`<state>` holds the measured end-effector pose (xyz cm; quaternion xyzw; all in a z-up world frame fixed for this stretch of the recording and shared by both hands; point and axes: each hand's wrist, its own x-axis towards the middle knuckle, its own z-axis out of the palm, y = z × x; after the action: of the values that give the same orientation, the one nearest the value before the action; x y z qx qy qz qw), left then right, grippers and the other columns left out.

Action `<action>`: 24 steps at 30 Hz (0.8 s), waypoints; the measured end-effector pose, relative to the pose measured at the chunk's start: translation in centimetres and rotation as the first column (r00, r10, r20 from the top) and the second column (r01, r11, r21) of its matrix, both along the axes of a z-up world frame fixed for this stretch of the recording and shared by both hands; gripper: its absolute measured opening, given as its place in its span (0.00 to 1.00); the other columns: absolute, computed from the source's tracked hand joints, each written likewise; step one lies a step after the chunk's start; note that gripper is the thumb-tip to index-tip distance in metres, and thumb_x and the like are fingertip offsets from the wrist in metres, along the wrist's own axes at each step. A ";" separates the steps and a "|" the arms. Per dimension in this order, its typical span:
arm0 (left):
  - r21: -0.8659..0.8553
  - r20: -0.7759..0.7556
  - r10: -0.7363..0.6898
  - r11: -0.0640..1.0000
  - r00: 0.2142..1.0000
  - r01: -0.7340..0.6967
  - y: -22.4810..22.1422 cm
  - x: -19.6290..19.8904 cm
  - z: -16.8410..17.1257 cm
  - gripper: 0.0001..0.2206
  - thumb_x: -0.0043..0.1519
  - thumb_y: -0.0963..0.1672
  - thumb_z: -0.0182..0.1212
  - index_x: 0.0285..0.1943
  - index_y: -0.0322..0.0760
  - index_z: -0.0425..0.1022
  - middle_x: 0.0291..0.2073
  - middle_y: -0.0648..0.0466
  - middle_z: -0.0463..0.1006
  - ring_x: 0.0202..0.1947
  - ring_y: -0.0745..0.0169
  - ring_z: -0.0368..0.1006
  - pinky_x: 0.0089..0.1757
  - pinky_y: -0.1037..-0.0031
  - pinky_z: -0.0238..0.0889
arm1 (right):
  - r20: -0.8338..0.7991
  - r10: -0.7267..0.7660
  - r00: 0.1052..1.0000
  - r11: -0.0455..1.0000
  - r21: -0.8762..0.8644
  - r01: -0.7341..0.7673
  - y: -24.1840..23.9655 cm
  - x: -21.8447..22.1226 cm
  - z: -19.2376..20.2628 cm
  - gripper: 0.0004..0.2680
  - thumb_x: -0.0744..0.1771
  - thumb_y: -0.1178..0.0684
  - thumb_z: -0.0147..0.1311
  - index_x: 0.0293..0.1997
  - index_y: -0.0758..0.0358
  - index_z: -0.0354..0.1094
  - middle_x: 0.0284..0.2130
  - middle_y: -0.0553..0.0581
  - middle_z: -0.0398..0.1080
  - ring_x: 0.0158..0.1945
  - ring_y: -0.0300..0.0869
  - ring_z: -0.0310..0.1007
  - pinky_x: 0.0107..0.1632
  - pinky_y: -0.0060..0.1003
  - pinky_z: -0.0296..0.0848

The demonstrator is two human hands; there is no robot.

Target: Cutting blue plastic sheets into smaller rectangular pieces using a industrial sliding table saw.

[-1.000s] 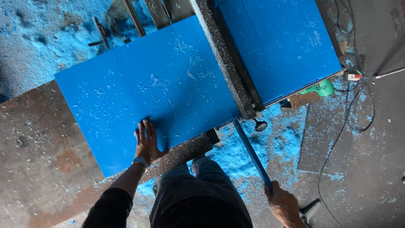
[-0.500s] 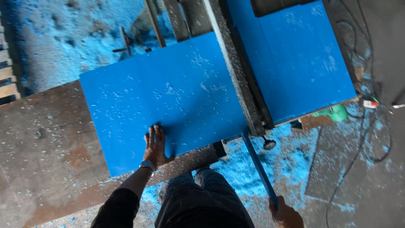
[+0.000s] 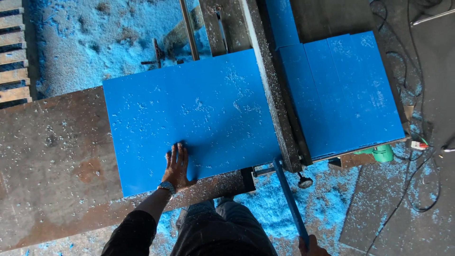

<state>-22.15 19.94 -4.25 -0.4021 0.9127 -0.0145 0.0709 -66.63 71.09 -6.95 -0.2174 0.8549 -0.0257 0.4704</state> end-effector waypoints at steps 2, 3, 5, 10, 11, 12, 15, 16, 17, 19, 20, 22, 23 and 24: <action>0.001 -0.024 0.005 1.000 1.000 -0.005 0.0 0.0 -0.2 0.71 0.34 0.70 0.75 0.78 0.26 0.43 0.78 0.28 0.37 0.77 0.22 0.33 0.66 0.32 0.40 | 0.002 -0.149 0.989 0.989 -0.007 0.149 -0.8 0.7 0.9 0.12 0.72 0.41 0.42 0.46 0.55 0.71 0.26 0.50 0.78 0.25 0.38 0.77 0.39 0.30 0.75; 0.003 -0.047 0.009 1.000 0.999 -0.009 -0.1 0.1 -0.3 0.72 0.32 0.68 0.77 0.78 0.26 0.43 0.78 0.28 0.37 0.77 0.23 0.33 0.66 0.32 0.41 | 0.006 -0.296 0.955 0.955 -0.013 0.296 -1.3 1.1 1.3 0.15 0.73 0.42 0.40 0.44 0.58 0.73 0.24 0.55 0.78 0.24 0.43 0.75 0.38 0.34 0.73; -0.002 -0.021 0.002 1.000 1.000 -0.002 -0.1 -0.2 0.3 0.70 0.35 0.68 0.74 0.78 0.25 0.44 0.77 0.27 0.38 0.77 0.22 0.34 0.66 0.32 0.41 | -0.085 -0.096 0.992 0.987 -0.134 0.084 -0.6 1.0 0.8 0.10 0.69 0.41 0.50 0.43 0.55 0.69 0.21 0.49 0.77 0.22 0.38 0.76 0.38 0.30 0.76; 0.053 -0.009 0.020 0.998 1.000 -0.019 -0.1 -0.3 1.1 0.68 0.39 0.68 0.73 0.78 0.25 0.42 0.78 0.28 0.35 0.77 0.21 0.32 0.65 0.30 0.41 | -0.236 0.106 0.966 0.960 -0.230 -0.161 -0.3 0.4 -0.7 0.10 0.65 0.42 0.60 0.41 0.52 0.67 0.20 0.43 0.79 0.21 0.32 0.81 0.38 0.24 0.80; 0.057 -0.005 0.022 0.998 1.000 -0.022 0.0 -0.3 1.1 0.68 0.39 0.68 0.73 0.78 0.25 0.41 0.78 0.28 0.35 0.77 0.22 0.31 0.65 0.31 0.41 | -0.041 -0.172 0.984 0.967 -0.200 0.161 -0.5 0.2 -1.0 0.13 0.70 0.41 0.46 0.41 0.60 0.71 0.22 0.53 0.78 0.23 0.40 0.78 0.39 0.33 0.75; 0.062 -0.002 0.024 0.998 1.000 -0.024 0.0 -0.4 1.2 0.69 0.38 0.68 0.73 0.79 0.25 0.41 0.78 0.29 0.35 0.77 0.23 0.30 0.65 0.32 0.40 | 0.133 -0.446 0.885 0.881 -0.110 0.461 -0.8 -0.1 -1.3 0.23 0.75 0.40 0.31 0.41 0.68 0.74 0.25 0.64 0.77 0.25 0.49 0.75 0.39 0.41 0.70; -0.178 0.105 0.009 0.984 0.994 0.010 0.6 -0.7 2.3 0.71 0.29 0.71 0.65 0.79 0.30 0.47 0.78 0.32 0.46 0.76 0.23 0.44 0.67 0.42 0.48 | 0.023 -0.322 0.946 0.940 -0.105 0.323 -1.3 -0.1 -1.6 0.21 0.74 0.38 0.33 0.41 0.64 0.72 0.22 0.61 0.75 0.23 0.48 0.72 0.38 0.40 0.69; -0.179 0.105 0.010 0.984 0.994 0.009 0.5 -0.8 2.7 0.71 0.29 0.71 0.65 0.79 0.30 0.47 0.78 0.32 0.46 0.76 0.23 0.44 0.67 0.42 0.48 | 0.023 -0.322 0.946 0.941 -0.107 0.323 -1.4 0.0 -1.6 0.21 0.74 0.38 0.33 0.41 0.64 0.72 0.22 0.61 0.75 0.23 0.48 0.72 0.38 0.40 0.69; -0.223 0.131 0.007 0.974 0.991 0.022 0.6 -0.9 3.1 0.71 0.28 0.72 0.64 0.79 0.31 0.48 0.78 0.33 0.47 0.76 0.24 0.45 0.67 0.44 0.50 | -0.062 -0.224 0.973 0.972 -0.087 0.218 -1.2 0.2 -1.5 0.20 0.73 0.37 0.34 0.41 0.62 0.71 0.21 0.58 0.74 0.22 0.47 0.71 0.36 0.40 0.68; -0.267 0.157 0.006 0.963 0.988 0.037 0.6 -0.9 3.3 0.72 0.27 0.73 0.63 0.79 0.31 0.49 0.78 0.33 0.48 0.76 0.25 0.47 0.67 0.45 0.51 | -0.144 -0.120 0.982 0.992 -0.058 0.113 -1.0 0.6 -1.3 0.19 0.73 0.36 0.36 0.42 0.59 0.69 0.19 0.56 0.72 0.20 0.46 0.69 0.35 0.40 0.67; -0.228 0.138 0.005 0.973 0.990 0.027 0.5 -0.8 3.1 0.71 0.29 0.72 0.64 0.79 0.31 0.48 0.78 0.32 0.47 0.76 0.25 0.45 0.67 0.43 0.50 | -0.222 -0.014 0.975 1.000 -0.023 0.009 -1.0 0.9 -1.2 0.18 0.72 0.34 0.37 0.42 0.56 0.68 0.18 0.54 0.71 0.19 0.46 0.68 0.34 0.40 0.67; -0.188 0.118 0.003 0.982 0.993 0.019 0.4 -0.6 2.6 0.71 0.30 0.72 0.66 0.79 0.30 0.47 0.78 0.32 0.45 0.76 0.24 0.43 0.67 0.42 0.49 | -0.295 0.092 0.951 0.996 0.020 -0.090 -0.7 1.3 -0.8 0.17 0.71 0.33 0.38 0.42 0.54 0.66 0.16 0.52 0.69 0.17 0.45 0.66 0.32 0.39 0.66; -0.129 0.087 0.004 0.992 0.996 0.007 0.3 -0.5 2.2 0.71 0.31 0.71 0.68 0.78 0.28 0.46 0.78 0.31 0.42 0.76 0.24 0.40 0.66 0.39 0.47 | -0.362 0.199 0.911 0.980 0.070 -0.186 -0.7 1.4 -0.5 0.16 0.70 0.32 0.39 0.42 0.51 0.64 0.14 0.49 0.68 0.16 0.44 0.64 0.31 0.39 0.65; -0.068 0.056 0.007 0.998 0.998 -0.003 0.2 -0.5 1.9 0.71 0.33 0.71 0.71 0.78 0.27 0.45 0.78 0.30 0.40 0.77 0.23 0.37 0.66 0.37 0.45 | -0.422 0.302 0.855 0.953 0.127 -0.274 -0.6 1.6 -0.3 0.15 0.69 0.30 0.40 0.42 0.48 0.63 0.13 0.47 0.66 0.14 0.43 0.63 0.30 0.39 0.64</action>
<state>-22.62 20.19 -2.33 -0.4059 0.9084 -0.0568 0.0827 -65.08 70.48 -7.22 -0.3285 0.8964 0.1208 0.2718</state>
